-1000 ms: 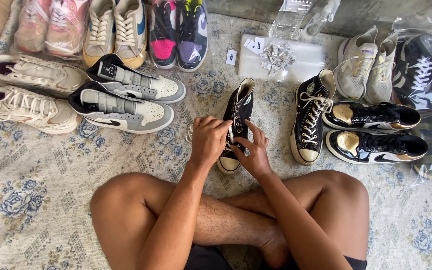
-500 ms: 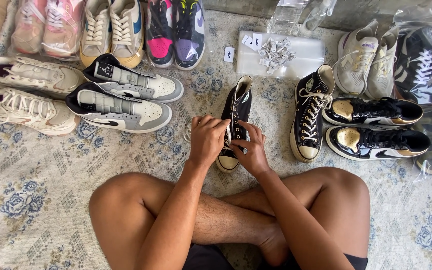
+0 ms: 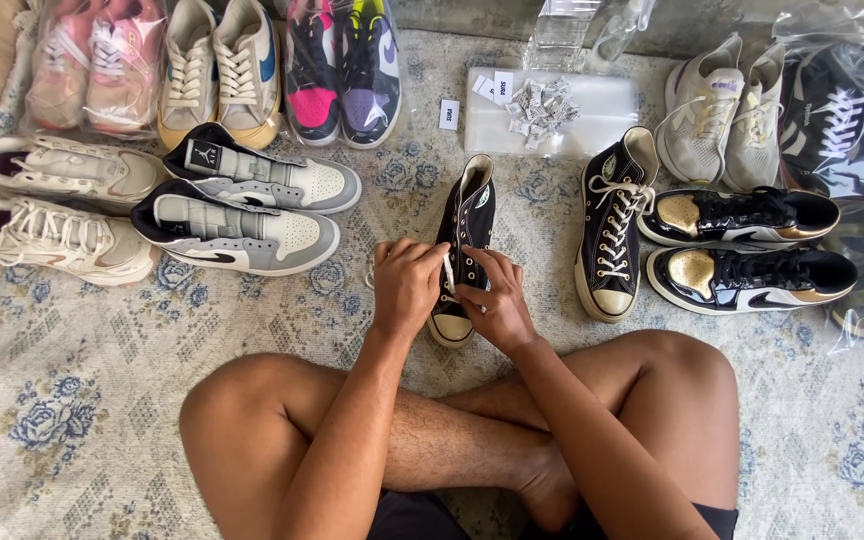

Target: Lacing a black high-top sneaker while sitting on a rug surrounded by other shoes.

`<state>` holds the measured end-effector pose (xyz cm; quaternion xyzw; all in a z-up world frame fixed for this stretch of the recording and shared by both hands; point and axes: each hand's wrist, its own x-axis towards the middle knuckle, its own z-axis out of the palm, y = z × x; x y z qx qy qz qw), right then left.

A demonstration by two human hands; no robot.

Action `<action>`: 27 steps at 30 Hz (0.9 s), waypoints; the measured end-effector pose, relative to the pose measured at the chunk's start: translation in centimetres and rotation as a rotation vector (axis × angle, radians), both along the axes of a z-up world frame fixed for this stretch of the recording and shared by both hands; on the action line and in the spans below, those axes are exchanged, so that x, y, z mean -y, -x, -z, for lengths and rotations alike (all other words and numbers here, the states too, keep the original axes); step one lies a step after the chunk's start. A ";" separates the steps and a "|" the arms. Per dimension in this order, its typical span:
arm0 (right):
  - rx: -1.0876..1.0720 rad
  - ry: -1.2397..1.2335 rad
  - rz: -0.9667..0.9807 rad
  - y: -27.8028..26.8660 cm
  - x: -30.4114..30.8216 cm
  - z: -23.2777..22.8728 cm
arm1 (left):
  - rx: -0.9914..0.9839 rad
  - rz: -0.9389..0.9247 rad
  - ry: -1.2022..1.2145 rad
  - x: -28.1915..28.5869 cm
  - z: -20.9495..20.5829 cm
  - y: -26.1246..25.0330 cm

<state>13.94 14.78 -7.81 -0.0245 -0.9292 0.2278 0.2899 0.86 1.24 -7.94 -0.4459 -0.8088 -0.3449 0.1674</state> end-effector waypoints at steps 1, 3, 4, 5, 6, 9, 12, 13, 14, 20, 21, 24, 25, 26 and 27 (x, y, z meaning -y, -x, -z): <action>0.000 0.000 0.001 -0.1 0.1 0.1 | 0.000 0.001 0.000 0.0 -0.4 0.0; 0.029 0.105 0.047 -0.2 0.3 0.3 | 0.011 -0.010 -0.014 0.2 -1.1 -0.1; 0.030 0.106 0.046 -0.3 0.3 0.1 | 0.012 -0.010 -0.013 0.2 -1.0 -0.1; 0.036 0.143 0.047 -0.3 0.3 0.0 | 0.025 -0.019 -0.027 0.2 -1.0 -0.1; 0.041 0.179 0.047 -0.4 0.3 -0.2 | 0.038 -0.028 -0.041 0.2 -1.0 -0.1; 0.007 0.164 0.047 -0.5 0.3 -0.4 | 0.038 -0.031 -0.056 0.1 -1.0 -0.1; 0.017 0.172 0.061 -0.5 0.2 -0.2 | 0.051 -0.038 -0.061 0.0 -0.7 0.1; 0.020 0.171 0.057 -0.5 0.3 -0.3 | 0.054 -0.042 -0.061 -0.1 -1.1 -0.1; 0.016 0.174 0.055 -0.5 0.4 -0.5 | 0.061 -0.044 -0.069 -0.2 -1.4 -0.2; 0.015 0.173 0.027 -0.3 0.5 -0.6 | 0.059 -0.040 -0.064 -0.5 -0.5 -0.1; 0.005 0.171 0.011 -0.2 0.5 -0.5 | 0.062 -0.032 -0.054 -0.6 -0.5 -0.1; 0.006 0.188 -0.013 -0.1 0.5 -0.9 | 0.060 -0.029 -0.043 -0.7 -0.6 -0.2; 0.007 0.189 -0.015 0.0 0.4 -0.8 | 0.061 -0.031 -0.043 -0.7 -0.9 -0.2; 0.001 0.180 -0.014 0.0 0.3 -0.7 | 0.068 -0.028 -0.038 -0.7 -1.1 -0.3; -0.004 0.171 -0.012 0.0 0.3 -0.5 | 0.076 -0.025 -0.034 -0.6 -1.4 -0.4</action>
